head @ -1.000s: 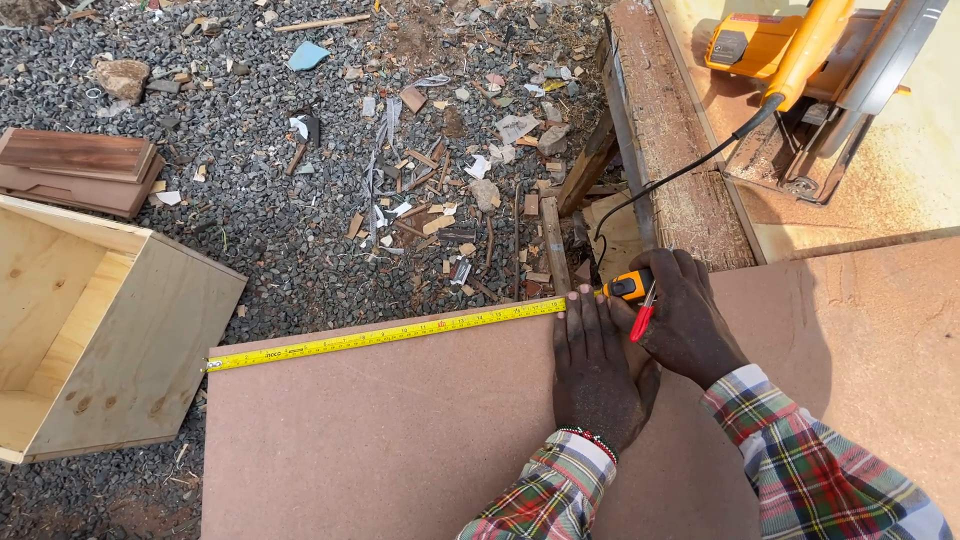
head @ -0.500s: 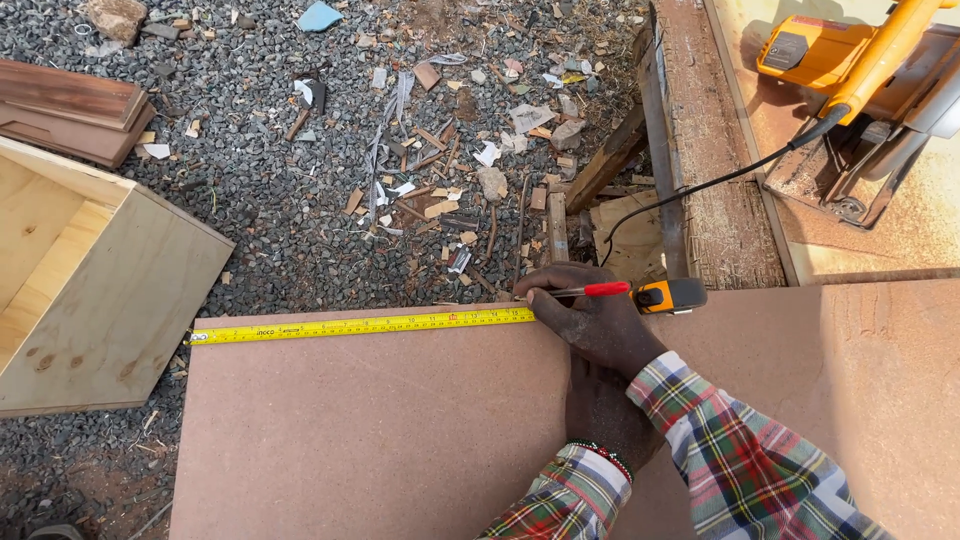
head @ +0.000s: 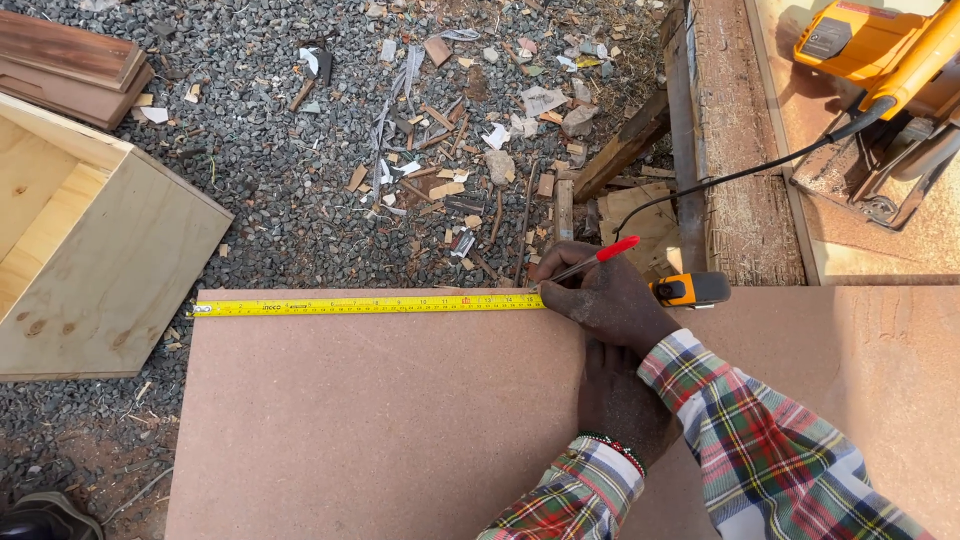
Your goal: Measuring and marking a wooden board before securing a guide piece with a clamp.
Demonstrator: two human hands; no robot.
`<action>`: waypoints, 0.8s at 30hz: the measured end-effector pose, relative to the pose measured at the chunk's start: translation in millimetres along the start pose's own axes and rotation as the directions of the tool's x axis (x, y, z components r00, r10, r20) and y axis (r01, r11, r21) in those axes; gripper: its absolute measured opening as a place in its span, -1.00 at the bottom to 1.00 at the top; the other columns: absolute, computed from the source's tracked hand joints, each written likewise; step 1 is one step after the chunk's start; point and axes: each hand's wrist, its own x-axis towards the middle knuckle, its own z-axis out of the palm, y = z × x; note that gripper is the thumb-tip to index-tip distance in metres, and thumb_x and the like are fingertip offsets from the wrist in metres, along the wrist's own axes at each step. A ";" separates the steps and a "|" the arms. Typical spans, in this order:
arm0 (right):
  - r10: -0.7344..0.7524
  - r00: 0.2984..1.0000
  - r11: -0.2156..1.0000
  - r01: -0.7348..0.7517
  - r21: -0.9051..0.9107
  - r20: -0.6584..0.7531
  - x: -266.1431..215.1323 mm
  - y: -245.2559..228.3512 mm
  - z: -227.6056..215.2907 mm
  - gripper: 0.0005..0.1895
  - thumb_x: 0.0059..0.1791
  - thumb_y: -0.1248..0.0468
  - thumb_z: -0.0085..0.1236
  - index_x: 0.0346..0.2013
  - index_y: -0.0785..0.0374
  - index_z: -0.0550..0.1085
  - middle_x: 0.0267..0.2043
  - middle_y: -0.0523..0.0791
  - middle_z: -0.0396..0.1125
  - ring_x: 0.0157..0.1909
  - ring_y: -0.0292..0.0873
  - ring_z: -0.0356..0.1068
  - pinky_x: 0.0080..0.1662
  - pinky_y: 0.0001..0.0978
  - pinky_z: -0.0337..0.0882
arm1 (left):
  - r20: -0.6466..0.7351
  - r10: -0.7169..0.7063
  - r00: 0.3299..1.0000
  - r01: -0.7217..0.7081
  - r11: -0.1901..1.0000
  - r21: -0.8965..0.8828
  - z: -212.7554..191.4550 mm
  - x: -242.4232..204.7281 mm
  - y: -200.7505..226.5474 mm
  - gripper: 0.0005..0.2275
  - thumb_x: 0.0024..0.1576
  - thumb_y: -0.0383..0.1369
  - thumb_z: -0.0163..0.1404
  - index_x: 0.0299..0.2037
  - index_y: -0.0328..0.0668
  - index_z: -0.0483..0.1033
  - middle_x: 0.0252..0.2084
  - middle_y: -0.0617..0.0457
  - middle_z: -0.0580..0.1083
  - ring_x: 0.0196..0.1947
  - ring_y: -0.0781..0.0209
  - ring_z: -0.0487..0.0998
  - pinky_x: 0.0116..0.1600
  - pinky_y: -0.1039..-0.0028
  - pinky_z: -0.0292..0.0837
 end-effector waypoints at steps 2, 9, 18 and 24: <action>0.000 1.000 1.000 0.000 0.006 -0.001 -2.2 1.9 -0.5 -0.86 0.11 0.33 0.34 -0.05 0.24 0.74 -0.32 0.10 0.60 -0.28 -0.09 0.56 -0.15 -0.13 0.59 | 0.005 -0.006 1.000 0.006 1.000 -0.005 1.8 -1.6 1.6 -0.18 0.35 0.04 -0.07 0.78 -0.32 0.22 0.76 -0.50 0.25 0.77 -0.56 0.16 0.87 -0.24 -0.24; 0.006 1.000 1.000 -0.006 0.004 0.008 -0.2 9.0 -1.5 -0.87 0.12 0.29 0.39 -0.05 0.25 0.74 -0.32 0.07 0.61 -0.29 -0.11 0.57 -0.13 -0.12 0.62 | 0.010 -0.018 1.000 0.018 1.000 -0.005 7.9 0.3 2.6 -0.18 0.36 0.07 -0.10 0.78 -0.30 0.23 0.75 -0.48 0.26 0.78 -0.56 0.14 0.87 -0.24 -0.26; 0.015 1.000 1.000 -0.015 -0.021 -0.019 -2.0 10.7 0.0 -0.86 0.14 0.33 0.35 -0.02 0.26 0.72 -0.30 0.08 0.60 -0.26 -0.09 0.58 -0.10 -0.11 0.64 | 0.034 -0.015 0.999 0.015 1.000 -0.013 13.3 -2.3 1.4 -0.18 0.37 0.10 -0.13 0.79 -0.26 0.23 0.75 -0.47 0.27 0.79 -0.55 0.13 0.87 -0.25 -0.29; 0.030 0.999 0.999 -0.030 -0.010 -0.012 -3.6 10.8 1.2 -0.86 0.15 0.32 0.35 -0.03 0.27 0.72 -0.30 0.10 0.61 -0.27 -0.07 0.59 -0.12 -0.10 0.64 | 0.047 -0.011 0.999 0.011 1.000 -0.016 17.0 -2.2 2.2 -0.18 0.38 0.12 -0.15 0.79 -0.24 0.24 0.75 -0.45 0.28 0.79 -0.55 0.12 0.88 -0.26 -0.31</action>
